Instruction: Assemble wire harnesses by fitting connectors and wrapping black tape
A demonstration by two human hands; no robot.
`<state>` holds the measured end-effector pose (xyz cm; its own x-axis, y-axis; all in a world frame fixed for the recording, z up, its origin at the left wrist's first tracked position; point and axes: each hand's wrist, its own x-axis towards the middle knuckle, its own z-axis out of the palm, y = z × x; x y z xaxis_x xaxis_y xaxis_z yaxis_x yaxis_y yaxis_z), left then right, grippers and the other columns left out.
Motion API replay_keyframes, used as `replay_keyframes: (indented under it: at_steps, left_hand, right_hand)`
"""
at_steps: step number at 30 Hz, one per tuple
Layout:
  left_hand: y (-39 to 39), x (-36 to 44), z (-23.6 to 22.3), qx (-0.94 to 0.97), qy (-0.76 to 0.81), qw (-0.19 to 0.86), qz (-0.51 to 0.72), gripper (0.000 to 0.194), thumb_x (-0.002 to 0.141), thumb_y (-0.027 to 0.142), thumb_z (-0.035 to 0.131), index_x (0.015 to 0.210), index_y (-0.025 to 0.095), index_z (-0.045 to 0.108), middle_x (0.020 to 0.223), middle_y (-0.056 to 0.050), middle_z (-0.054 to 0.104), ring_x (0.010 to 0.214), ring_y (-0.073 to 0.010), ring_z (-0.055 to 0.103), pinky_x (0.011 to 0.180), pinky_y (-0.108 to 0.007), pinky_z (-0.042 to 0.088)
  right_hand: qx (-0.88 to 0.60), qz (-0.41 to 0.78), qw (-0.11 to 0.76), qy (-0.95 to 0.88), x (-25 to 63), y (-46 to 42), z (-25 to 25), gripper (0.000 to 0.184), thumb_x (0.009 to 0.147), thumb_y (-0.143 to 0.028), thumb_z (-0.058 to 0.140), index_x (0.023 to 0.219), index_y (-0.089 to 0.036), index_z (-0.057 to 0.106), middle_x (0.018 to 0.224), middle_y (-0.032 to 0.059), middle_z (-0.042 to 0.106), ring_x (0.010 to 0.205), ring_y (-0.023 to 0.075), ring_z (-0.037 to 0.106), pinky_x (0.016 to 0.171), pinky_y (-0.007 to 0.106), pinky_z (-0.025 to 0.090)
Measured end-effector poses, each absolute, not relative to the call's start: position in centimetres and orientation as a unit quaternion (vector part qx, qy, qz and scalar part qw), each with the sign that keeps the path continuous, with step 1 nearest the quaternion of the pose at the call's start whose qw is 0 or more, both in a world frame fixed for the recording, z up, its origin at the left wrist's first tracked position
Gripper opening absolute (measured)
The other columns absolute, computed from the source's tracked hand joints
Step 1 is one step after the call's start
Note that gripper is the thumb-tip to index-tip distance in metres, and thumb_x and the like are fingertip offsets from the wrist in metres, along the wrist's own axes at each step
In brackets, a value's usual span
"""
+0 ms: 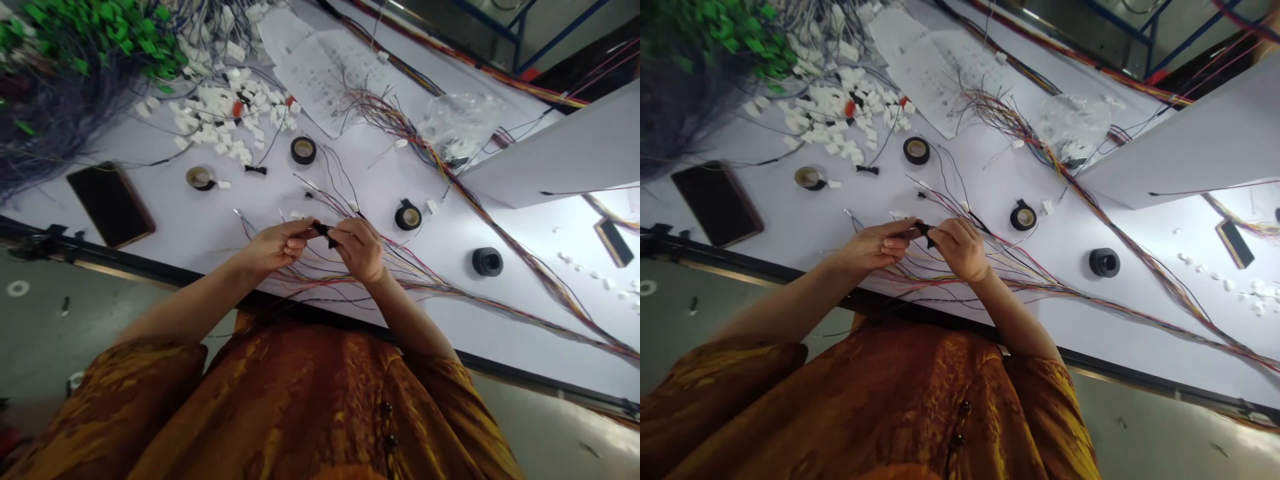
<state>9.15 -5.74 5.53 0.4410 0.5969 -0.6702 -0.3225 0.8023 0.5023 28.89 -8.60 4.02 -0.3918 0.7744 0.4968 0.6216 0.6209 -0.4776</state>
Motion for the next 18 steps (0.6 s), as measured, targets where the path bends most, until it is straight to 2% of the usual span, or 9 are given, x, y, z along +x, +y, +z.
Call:
replay_keyframes:
  at_steps: [2, 4, 6, 7, 9, 11, 13, 18]
  left_hand:
    - [-6.3, 9.5, 5.5, 0.197, 0.460, 0.803, 0.325, 0.023, 0.079, 0.034, 0.077, 0.074, 0.014, 0.066, 0.080, -0.005, 0.068, 0.041, 0.0004, 0.036, 0.031, -0.015, 0.022]
    - [-7.1, 10.1, 5.4, 0.284, 0.459, 0.743, 0.396, 0.027, 0.078, 0.041, 0.076, 0.082, 0.016, 0.068, 0.089, -0.006, 0.069, 0.050, -0.0044, 0.051, 0.037, -0.016, 0.035]
    - [-7.8, 10.5, 5.2, 0.393, 0.461, 0.648, 0.462, 0.030, 0.082, 0.047, 0.071, 0.089, 0.018, 0.068, 0.101, -0.007, 0.069, 0.063, -0.0105, 0.062, 0.050, -0.023, 0.049]
    - [-8.0, 10.5, 5.0, 0.456, 0.462, 0.587, 0.484, 0.029, 0.085, 0.048, 0.067, 0.091, 0.019, 0.068, 0.106, -0.008, 0.069, 0.072, -0.0138, 0.065, 0.059, -0.027, 0.054]
    - [-8.2, 10.4, 4.6, 0.584, 0.454, 0.456, 0.495, 0.027, 0.089, 0.047, 0.062, 0.092, 0.021, 0.069, 0.110, -0.009, 0.070, 0.091, -0.0202, 0.067, 0.078, -0.035, 0.056]
    - [-8.1, 10.0, 4.1, 0.688, 0.422, 0.364, 0.465, 0.023, 0.090, 0.043, 0.060, 0.092, 0.022, 0.070, 0.110, -0.010, 0.071, 0.106, -0.0244, 0.064, 0.094, -0.042, 0.052]
    - [-7.8, 9.7, 3.7, 0.752, 0.388, 0.323, 0.425, 0.021, 0.091, 0.039, 0.058, 0.094, 0.022, 0.071, 0.110, -0.010, 0.072, 0.110, -0.0256, 0.063, 0.102, -0.045, 0.047]
    - [-7.6, 9.2, 3.5, 0.785, 0.342, 0.333, 0.395, 0.021, 0.093, 0.032, 0.055, 0.096, 0.022, 0.072, 0.110, -0.009, 0.073, 0.104, -0.0217, 0.066, 0.096, -0.037, 0.052]
  right_hand:
    - [-0.458, 0.165, 0.380, -0.787, 28.4, -8.8, 5.0, 0.009, 0.093, -0.026, 0.057, 0.087, -0.026, 0.064, 0.090, 0.0051, 0.066, 0.090, 0.0205, 0.063, 0.086, 0.040, 0.051]
    - [-0.501, 0.267, 0.434, -0.700, 27.5, -8.8, 5.6, 0.007, 0.092, -0.030, 0.058, 0.088, -0.025, 0.059, 0.091, 0.0043, 0.065, 0.089, 0.0187, 0.064, 0.084, 0.038, 0.053]
    - [-0.523, 0.393, 0.492, -0.575, 26.7, -8.3, 5.7, 0.013, 0.092, -0.035, 0.058, 0.088, -0.024, 0.053, 0.081, -0.0002, 0.060, 0.074, 0.0134, 0.063, 0.070, 0.030, 0.053]
    - [-0.523, 0.453, 0.507, -0.514, 26.3, -7.9, 5.6, 0.018, 0.092, -0.038, 0.059, 0.085, -0.024, 0.050, 0.073, -0.0034, 0.056, 0.062, 0.0103, 0.060, 0.060, 0.025, 0.050]
    - [-0.511, 0.553, 0.506, -0.421, 25.8, -6.9, 5.3, 0.027, 0.088, -0.041, 0.063, 0.078, -0.023, 0.046, 0.060, -0.0085, 0.044, 0.044, 0.0056, 0.046, 0.043, 0.020, 0.037]
    - [-0.505, 0.623, 0.478, -0.357, 25.8, -5.9, 4.9, 0.032, 0.083, -0.038, 0.069, 0.072, -0.022, 0.044, 0.054, -0.0106, 0.039, 0.036, 0.0029, 0.034, 0.035, 0.018, 0.023]
    - [-0.511, 0.679, 0.427, -0.309, 25.9, -4.8, 4.6, 0.033, 0.079, -0.031, 0.073, 0.068, -0.021, 0.043, 0.050, -0.0114, 0.039, 0.034, 0.0015, 0.027, 0.032, 0.018, 0.016]
    - [-0.471, 0.789, 0.172, -0.356, 26.5, -2.2, 3.6, 0.029, 0.073, -0.024, 0.076, 0.062, -0.020, 0.050, 0.042, -0.0100, 0.040, 0.031, 0.0020, 0.024, 0.031, 0.019, 0.009]
